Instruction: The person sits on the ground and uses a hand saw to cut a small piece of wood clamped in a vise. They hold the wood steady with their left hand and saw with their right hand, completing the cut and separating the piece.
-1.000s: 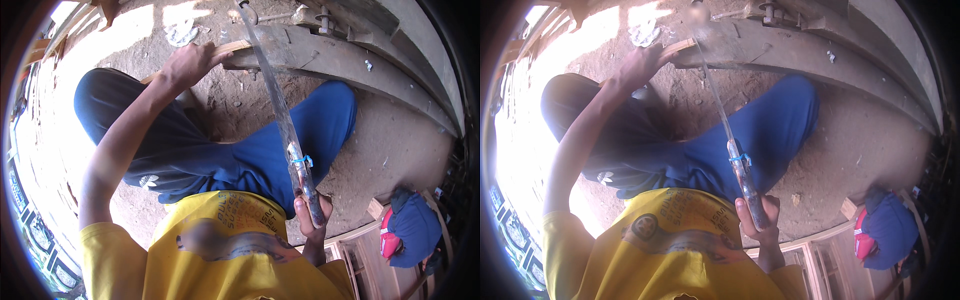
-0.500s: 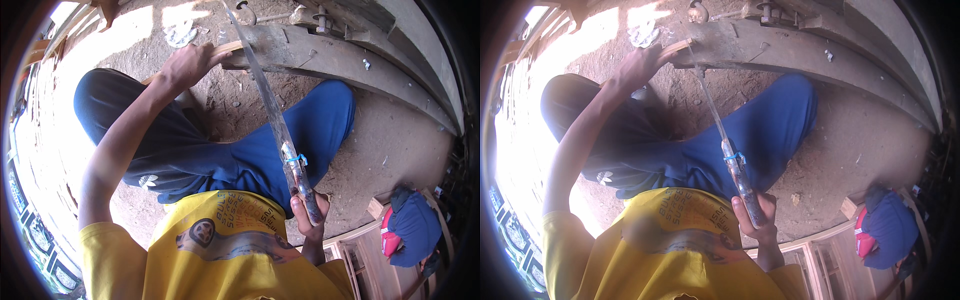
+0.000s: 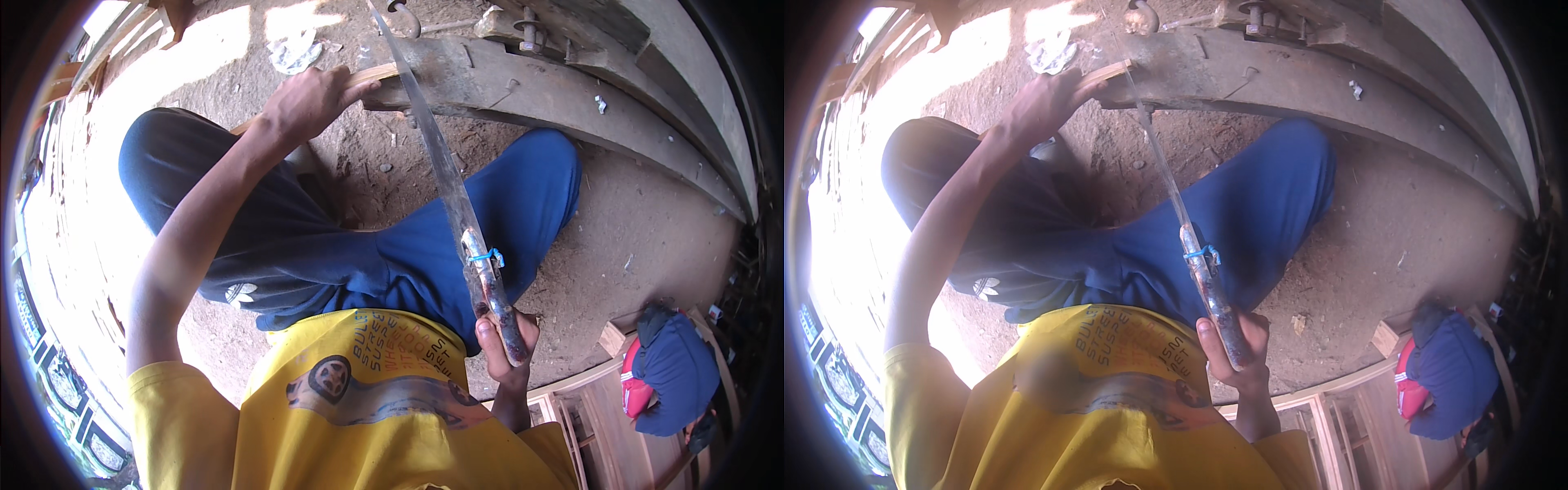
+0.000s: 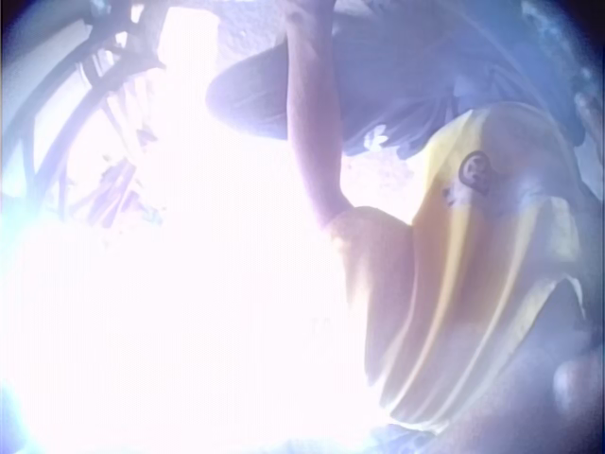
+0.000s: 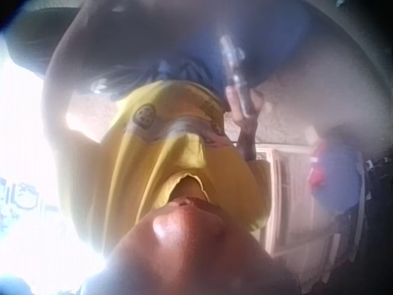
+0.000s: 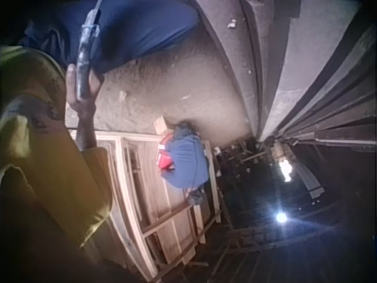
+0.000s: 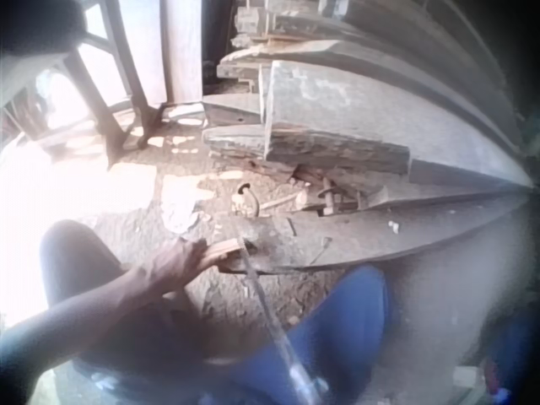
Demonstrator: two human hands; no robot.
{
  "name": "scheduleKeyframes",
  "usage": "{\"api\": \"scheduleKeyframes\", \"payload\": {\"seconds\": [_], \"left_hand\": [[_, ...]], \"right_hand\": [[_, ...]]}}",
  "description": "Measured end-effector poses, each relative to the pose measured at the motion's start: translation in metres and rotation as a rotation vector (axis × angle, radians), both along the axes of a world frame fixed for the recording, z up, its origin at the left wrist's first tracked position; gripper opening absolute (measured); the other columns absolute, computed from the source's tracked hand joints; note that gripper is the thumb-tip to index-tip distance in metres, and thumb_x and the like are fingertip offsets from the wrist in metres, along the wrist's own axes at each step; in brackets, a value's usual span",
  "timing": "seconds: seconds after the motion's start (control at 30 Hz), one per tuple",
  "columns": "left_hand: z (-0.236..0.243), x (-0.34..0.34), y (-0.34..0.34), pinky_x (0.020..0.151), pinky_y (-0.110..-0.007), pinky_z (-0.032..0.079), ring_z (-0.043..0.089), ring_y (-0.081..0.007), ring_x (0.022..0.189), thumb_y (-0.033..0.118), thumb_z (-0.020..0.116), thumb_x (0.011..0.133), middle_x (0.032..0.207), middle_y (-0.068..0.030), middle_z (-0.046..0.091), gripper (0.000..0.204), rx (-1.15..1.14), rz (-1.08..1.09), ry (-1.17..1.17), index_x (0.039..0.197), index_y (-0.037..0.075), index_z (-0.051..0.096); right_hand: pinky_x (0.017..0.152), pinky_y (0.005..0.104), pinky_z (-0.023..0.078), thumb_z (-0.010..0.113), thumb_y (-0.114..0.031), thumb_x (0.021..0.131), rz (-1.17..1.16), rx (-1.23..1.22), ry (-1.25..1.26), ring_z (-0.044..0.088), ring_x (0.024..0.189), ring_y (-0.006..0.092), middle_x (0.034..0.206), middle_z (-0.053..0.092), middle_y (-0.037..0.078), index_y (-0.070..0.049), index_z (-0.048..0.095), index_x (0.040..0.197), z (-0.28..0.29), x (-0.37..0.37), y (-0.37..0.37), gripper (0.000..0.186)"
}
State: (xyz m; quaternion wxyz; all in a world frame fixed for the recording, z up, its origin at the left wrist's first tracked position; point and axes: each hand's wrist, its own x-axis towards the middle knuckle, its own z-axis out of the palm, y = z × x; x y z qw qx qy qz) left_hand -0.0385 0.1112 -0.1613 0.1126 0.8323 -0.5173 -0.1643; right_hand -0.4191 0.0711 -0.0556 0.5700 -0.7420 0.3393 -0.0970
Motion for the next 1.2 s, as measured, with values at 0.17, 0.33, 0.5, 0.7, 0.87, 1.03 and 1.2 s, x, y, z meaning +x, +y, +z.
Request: {"api": "scheduleKeyframes", "payload": {"seconds": [0.17,0.33,0.5,0.7,0.87,1.03,1.2], "left_hand": [[0.005,-0.001,-0.001,0.052,-0.046,0.048,0.061,-0.0370,0.057,0.047,0.048,0.094,0.057,-0.0181,0.057,0.047,0.029,0.011,0.023,0.088,0.001,0.058],[0.001,-0.001,-0.001,0.050,-0.046,0.047,0.061,-0.0361,0.054,0.047,0.049,0.094,0.055,-0.0173,0.057,0.047,0.001,0.011,0.007,0.087,0.002,0.058],[0.000,-0.002,0.000,0.047,-0.045,0.046,0.060,-0.0354,0.051,0.047,0.050,0.093,0.053,-0.0165,0.056,0.047,-0.026,-0.002,-0.023,0.086,0.002,0.058],[-0.002,-0.001,0.001,0.048,-0.045,0.047,0.060,-0.0347,0.051,0.050,0.048,0.093,0.052,-0.0157,0.056,0.050,-0.024,-0.016,-0.045,0.084,0.002,0.058],[0.005,-0.005,-0.001,0.053,-0.045,0.052,0.064,-0.0343,0.055,0.054,0.044,0.094,0.054,-0.0161,0.059,0.056,0.013,-0.011,-0.057,0.082,0.003,0.062],[-0.003,-0.003,0.001,0.047,-0.044,0.048,0.061,-0.0337,0.051,0.050,0.048,0.093,0.054,-0.0151,0.058,0.049,-0.056,-0.016,-0.081,0.084,0.003,0.059],[-0.005,0.001,0.001,0.056,-0.047,0.051,0.062,-0.0366,0.056,0.056,0.043,0.093,0.055,-0.0178,0.058,0.060,-0.059,-0.001,0.002,0.077,0.002,0.062]], "right_hand": [[0.043,0.0311,0.034,0.059,-0.004,0.082,-0.008,0.018,0.017,0.046,0.044,0.0179,0.057,0.050,0.007,0.002,0.058,0.080,0.000,0.000,-0.001,0.006],[0.043,0.0311,0.033,0.059,-0.003,0.082,0.003,0.011,0.018,0.045,0.044,0.0178,0.057,0.050,0.007,0.002,0.057,0.078,0.001,-0.001,-0.001,0.007],[0.043,0.0312,0.033,0.059,-0.002,0.082,0.000,-0.008,-0.009,0.045,0.044,0.0170,0.056,0.049,0.007,0.002,0.056,0.077,0.002,0.006,-0.002,0.006],[0.043,0.0311,0.033,0.058,-0.002,0.082,0.028,0.004,-0.020,0.045,0.044,0.0161,0.056,0.048,0.006,0.001,0.056,0.077,0.001,0.006,-0.005,0.007],[0.043,0.0310,0.033,0.059,-0.003,0.082,0.012,0.031,-0.006,0.045,0.044,0.0153,0.055,0.048,0.006,0.001,0.056,0.076,0.002,0.007,-0.005,0.008],[0.043,0.0305,0.034,0.058,-0.002,0.083,0.021,0.001,0.028,0.044,0.044,0.0147,0.055,0.049,0.006,0.002,0.057,0.079,0.007,0.008,-0.005,0.006],[0.043,0.0299,0.034,0.057,-0.001,0.084,0.045,0.009,0.046,0.045,0.044,0.0129,0.055,0.049,0.006,0.003,0.059,0.083,0.015,0.021,-0.003,0.004]]}}
